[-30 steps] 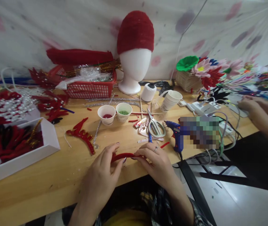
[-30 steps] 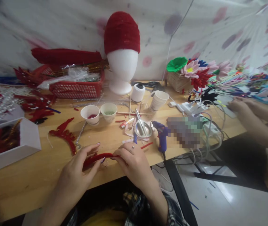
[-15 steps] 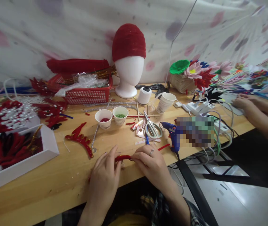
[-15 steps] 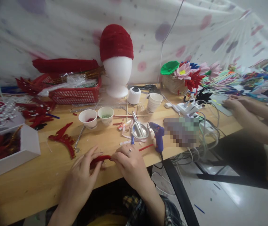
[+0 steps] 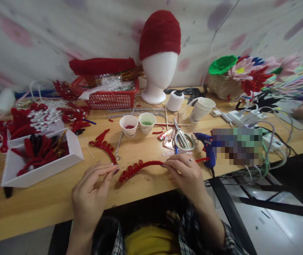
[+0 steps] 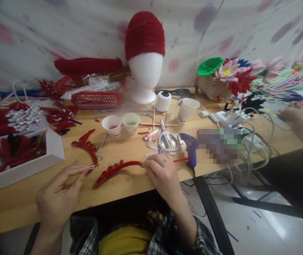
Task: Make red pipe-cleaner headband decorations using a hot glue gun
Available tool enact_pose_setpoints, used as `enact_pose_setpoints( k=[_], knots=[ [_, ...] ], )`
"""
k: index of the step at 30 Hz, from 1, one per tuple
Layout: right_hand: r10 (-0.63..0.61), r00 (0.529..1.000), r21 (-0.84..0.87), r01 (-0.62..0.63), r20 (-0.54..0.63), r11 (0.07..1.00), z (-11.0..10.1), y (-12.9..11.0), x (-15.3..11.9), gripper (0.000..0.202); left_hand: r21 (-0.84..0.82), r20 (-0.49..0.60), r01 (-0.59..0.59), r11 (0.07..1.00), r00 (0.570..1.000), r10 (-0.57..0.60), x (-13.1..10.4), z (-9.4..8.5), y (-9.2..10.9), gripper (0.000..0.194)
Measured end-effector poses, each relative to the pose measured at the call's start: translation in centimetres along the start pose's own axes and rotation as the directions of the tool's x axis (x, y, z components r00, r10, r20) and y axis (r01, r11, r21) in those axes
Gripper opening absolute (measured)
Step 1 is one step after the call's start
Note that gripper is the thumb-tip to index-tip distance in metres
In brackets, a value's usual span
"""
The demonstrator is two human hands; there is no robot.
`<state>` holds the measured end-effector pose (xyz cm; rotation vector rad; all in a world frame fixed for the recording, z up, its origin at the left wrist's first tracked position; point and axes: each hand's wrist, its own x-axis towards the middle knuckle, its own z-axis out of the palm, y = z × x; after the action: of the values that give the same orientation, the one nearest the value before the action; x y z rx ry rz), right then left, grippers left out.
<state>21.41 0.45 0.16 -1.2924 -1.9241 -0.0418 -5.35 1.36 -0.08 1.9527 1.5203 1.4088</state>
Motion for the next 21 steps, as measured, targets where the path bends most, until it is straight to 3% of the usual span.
enact_pose_setpoints(
  k=[2,4,8,10,13,16,18,21],
  knots=[
    [0.003,1.000,-0.009,-0.003,0.002,1.000,0.1,0.2,0.0,0.011,-0.013,-0.018,0.070,0.997,0.997,-0.071,-0.2,-0.2,-0.6,0.013],
    [0.006,1.000,-0.017,-0.006,0.005,1.000,0.1,0.3,0.0,0.012,-0.011,0.062,0.102,0.995,0.993,-0.101,-0.3,0.2,-0.9,0.017],
    [0.013,1.000,-0.023,-0.013,0.011,1.000,0.0,0.2,0.2,0.013,0.106,0.254,-0.001,0.994,0.967,-0.026,-0.3,2.1,-1.5,0.040],
    [0.009,1.000,-0.024,-0.009,0.006,1.000,-0.1,0.2,0.2,0.011,0.122,0.281,-0.057,0.991,0.959,0.021,-0.3,2.8,-1.8,0.034],
    [0.006,1.000,-0.023,-0.007,-0.011,1.000,-0.1,0.1,0.1,0.009,0.074,0.221,-0.115,0.991,0.970,0.096,-0.3,2.6,-1.9,0.018],
    [0.013,1.000,-0.003,-0.013,-0.023,1.000,-0.2,-0.2,0.3,0.008,-0.076,0.139,-0.031,0.997,0.989,0.042,-0.2,1.6,-1.5,0.014],
    [0.029,0.999,0.052,-0.027,-0.030,0.998,-0.2,-0.7,0.5,0.009,-0.311,0.105,0.100,0.945,0.992,-0.071,-0.2,1.2,-1.0,0.011],
    [0.043,0.998,0.155,-0.035,-0.051,0.987,0.1,-1.8,1.2,0.010,-0.643,0.218,0.341,0.685,0.940,-0.263,-0.3,1.4,-0.3,0.026]
  ],
)
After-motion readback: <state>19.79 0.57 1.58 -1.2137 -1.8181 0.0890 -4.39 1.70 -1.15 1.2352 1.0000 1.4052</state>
